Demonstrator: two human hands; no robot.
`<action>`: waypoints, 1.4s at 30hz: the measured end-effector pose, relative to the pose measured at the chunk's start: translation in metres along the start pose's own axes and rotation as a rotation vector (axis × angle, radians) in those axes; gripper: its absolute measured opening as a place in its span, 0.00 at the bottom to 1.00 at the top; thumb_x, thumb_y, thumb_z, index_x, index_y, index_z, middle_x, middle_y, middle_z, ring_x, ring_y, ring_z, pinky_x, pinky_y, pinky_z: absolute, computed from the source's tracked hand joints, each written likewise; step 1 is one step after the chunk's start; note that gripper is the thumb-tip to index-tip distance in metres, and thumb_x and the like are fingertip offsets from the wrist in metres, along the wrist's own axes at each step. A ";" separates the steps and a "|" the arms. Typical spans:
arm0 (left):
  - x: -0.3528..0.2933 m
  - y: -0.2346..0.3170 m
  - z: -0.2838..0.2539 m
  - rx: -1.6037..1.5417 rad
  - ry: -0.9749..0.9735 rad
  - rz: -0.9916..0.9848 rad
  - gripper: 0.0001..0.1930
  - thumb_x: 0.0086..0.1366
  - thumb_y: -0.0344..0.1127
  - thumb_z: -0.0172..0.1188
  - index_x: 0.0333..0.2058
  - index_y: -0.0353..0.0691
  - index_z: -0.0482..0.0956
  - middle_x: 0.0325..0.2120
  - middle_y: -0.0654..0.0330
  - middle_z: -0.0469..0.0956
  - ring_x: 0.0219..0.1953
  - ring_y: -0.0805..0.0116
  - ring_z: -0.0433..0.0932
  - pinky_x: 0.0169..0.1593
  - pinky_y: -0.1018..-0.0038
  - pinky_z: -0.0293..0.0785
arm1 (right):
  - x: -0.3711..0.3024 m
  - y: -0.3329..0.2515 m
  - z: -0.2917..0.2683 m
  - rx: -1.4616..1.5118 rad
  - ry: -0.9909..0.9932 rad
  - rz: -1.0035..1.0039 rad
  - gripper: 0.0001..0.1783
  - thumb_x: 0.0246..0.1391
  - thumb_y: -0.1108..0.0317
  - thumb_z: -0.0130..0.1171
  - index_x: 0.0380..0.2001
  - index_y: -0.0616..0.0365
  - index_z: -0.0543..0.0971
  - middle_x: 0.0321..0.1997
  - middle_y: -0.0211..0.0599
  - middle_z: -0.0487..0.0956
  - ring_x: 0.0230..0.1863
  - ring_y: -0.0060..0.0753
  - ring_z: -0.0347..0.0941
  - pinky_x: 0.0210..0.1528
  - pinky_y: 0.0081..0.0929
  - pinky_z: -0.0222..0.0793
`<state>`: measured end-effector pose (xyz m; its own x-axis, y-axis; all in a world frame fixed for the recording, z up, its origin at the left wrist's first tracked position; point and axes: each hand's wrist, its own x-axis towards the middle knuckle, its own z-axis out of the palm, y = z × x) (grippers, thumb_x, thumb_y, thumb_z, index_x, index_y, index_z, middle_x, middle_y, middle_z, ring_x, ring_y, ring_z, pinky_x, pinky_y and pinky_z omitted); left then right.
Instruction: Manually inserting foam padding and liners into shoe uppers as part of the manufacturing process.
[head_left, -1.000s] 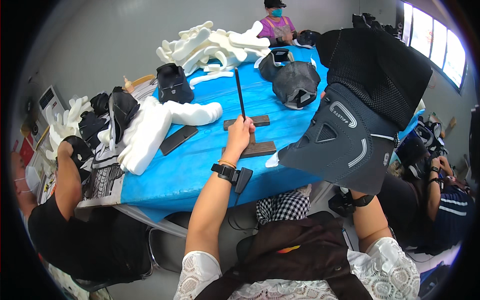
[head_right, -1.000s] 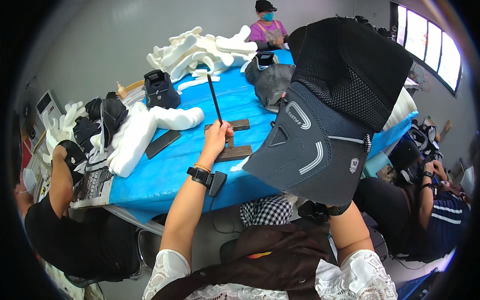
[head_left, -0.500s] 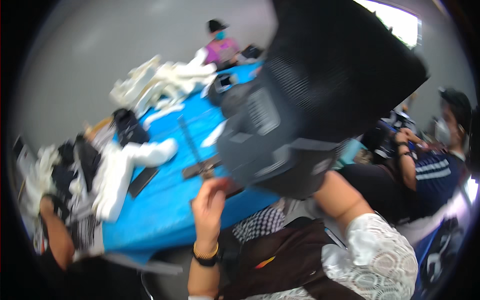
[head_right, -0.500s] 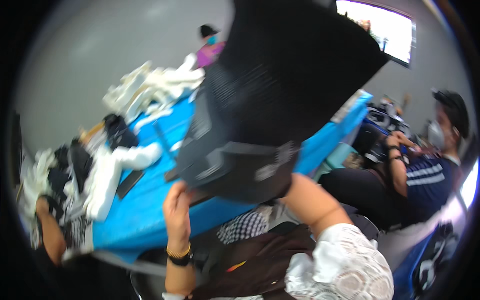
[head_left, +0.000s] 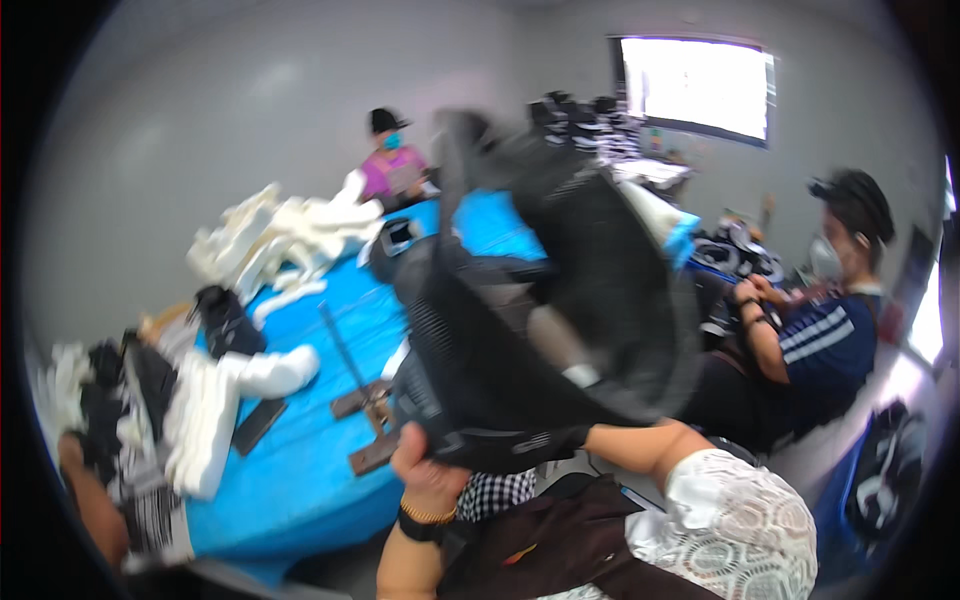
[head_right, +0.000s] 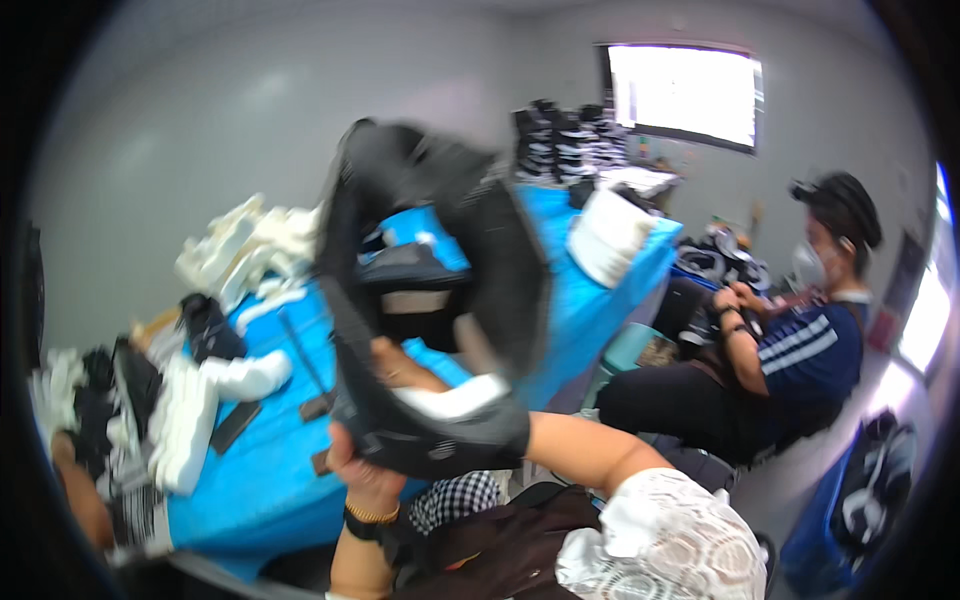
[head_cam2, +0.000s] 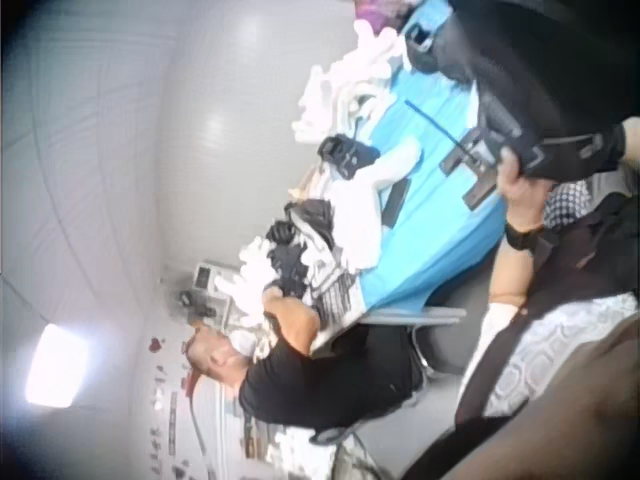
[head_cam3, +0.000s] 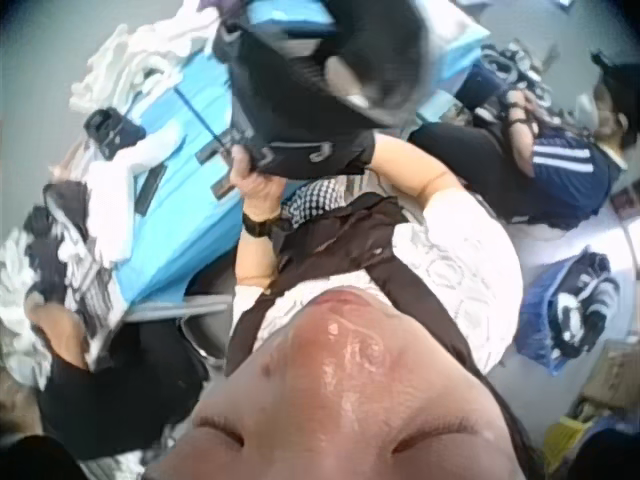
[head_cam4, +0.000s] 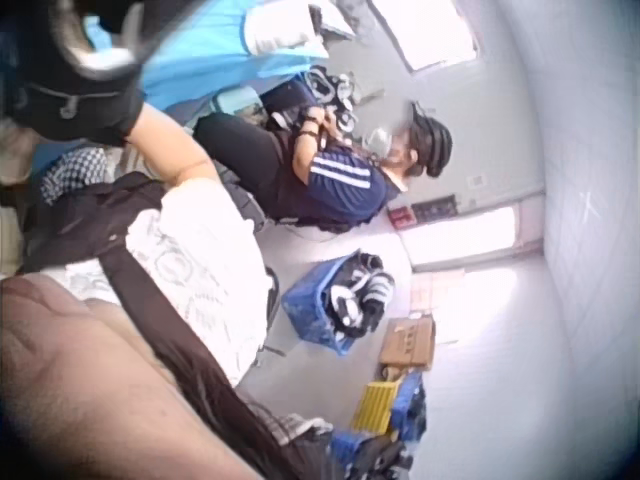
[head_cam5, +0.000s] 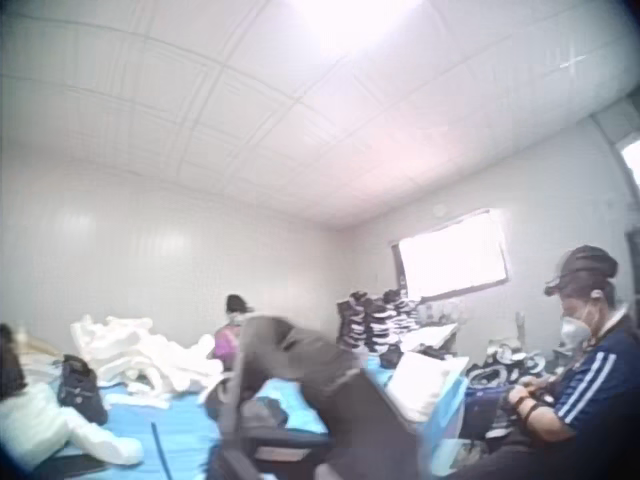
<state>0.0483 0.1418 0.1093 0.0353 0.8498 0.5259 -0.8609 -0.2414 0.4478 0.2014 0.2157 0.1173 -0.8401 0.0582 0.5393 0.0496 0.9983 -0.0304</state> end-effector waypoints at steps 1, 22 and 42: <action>0.010 -0.002 0.002 -0.029 -0.068 -0.006 0.40 0.63 0.54 0.59 0.65 0.35 0.58 0.63 0.50 0.63 0.64 0.49 0.64 0.68 0.52 0.57 | -0.010 0.002 -0.009 -0.284 -0.056 -0.076 0.25 0.60 0.65 0.51 0.58 0.65 0.69 0.64 0.45 0.69 0.65 0.44 0.63 0.66 0.36 0.57; 0.067 0.078 -0.023 0.257 -0.090 0.356 0.24 0.64 0.21 0.56 0.59 0.34 0.66 0.53 0.54 0.73 0.56 0.59 0.74 0.60 0.61 0.72 | 0.161 0.007 -0.212 -0.017 0.353 0.522 0.39 0.57 0.34 0.50 0.51 0.62 0.76 0.38 0.39 0.80 0.38 0.27 0.77 0.32 0.24 0.73; 0.061 0.086 -0.082 0.291 0.202 0.293 0.21 0.64 0.22 0.57 0.56 0.33 0.69 0.52 0.54 0.74 0.54 0.59 0.75 0.60 0.61 0.71 | 0.214 0.134 -0.053 0.938 0.075 0.621 0.19 0.54 0.56 0.62 0.41 0.59 0.79 0.43 0.33 0.78 0.51 0.24 0.70 0.56 0.21 0.61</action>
<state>-0.0651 0.2111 0.1209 -0.3134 0.7934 0.5219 -0.6406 -0.5823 0.5005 0.0567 0.3623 0.2737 -0.7747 0.5767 0.2592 -0.0044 0.4050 -0.9143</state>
